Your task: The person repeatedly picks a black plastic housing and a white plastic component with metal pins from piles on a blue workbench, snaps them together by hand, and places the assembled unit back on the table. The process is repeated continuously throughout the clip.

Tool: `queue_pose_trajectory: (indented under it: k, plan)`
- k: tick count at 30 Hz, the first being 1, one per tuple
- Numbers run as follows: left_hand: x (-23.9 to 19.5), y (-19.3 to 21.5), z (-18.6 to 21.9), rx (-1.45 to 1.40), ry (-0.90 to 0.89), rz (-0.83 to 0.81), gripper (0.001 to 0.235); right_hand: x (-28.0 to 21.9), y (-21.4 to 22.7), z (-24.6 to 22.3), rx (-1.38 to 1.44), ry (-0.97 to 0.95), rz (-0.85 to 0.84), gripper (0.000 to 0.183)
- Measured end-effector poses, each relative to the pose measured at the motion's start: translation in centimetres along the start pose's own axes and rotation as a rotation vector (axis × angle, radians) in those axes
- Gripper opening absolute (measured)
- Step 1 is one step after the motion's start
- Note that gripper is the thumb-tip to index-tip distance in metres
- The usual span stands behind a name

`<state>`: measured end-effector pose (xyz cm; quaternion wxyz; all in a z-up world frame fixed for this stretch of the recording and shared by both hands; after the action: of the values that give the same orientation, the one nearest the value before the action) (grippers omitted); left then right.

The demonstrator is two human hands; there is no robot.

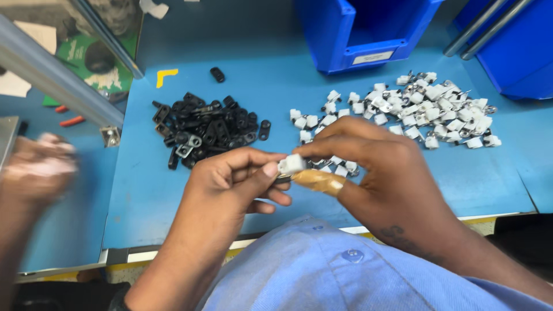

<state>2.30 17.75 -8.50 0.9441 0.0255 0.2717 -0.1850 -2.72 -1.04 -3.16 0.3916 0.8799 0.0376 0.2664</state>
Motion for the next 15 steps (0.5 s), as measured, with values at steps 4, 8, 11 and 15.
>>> queue_pose_trajectory:
  k: [4,8,11,15]
  plan:
    - [2.9,7.4,-6.6,0.126,-0.007,0.224,0.024,0.9,-3.2,0.1,0.110,-0.238,-0.166,0.025]
    - [5.9,20.5,-13.0,0.050,-0.022,0.706,0.022,0.5,-4.5,1.3,0.155,-0.504,-0.162,0.025]
    - [6.8,29.0,-16.2,-0.044,-0.100,0.891,0.033,-1.5,-5.4,4.1,0.080,-0.594,-0.142,0.028]
    - [8.7,31.8,-15.7,0.036,-0.180,0.983,0.049,-5.2,-6.1,9.7,-0.055,-0.684,0.019,0.030]
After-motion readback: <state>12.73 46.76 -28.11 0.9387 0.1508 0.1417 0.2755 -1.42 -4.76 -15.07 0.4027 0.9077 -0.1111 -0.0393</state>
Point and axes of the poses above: each hand's wrist, its own x-axis towards the middle knuckle, its own y-axis out of the back of the hand, z = x × y, the point moved 2 cm from there along x, towards the middle knuckle, and after that the axes turned 11 degrees about y, right-handed, at the moved point
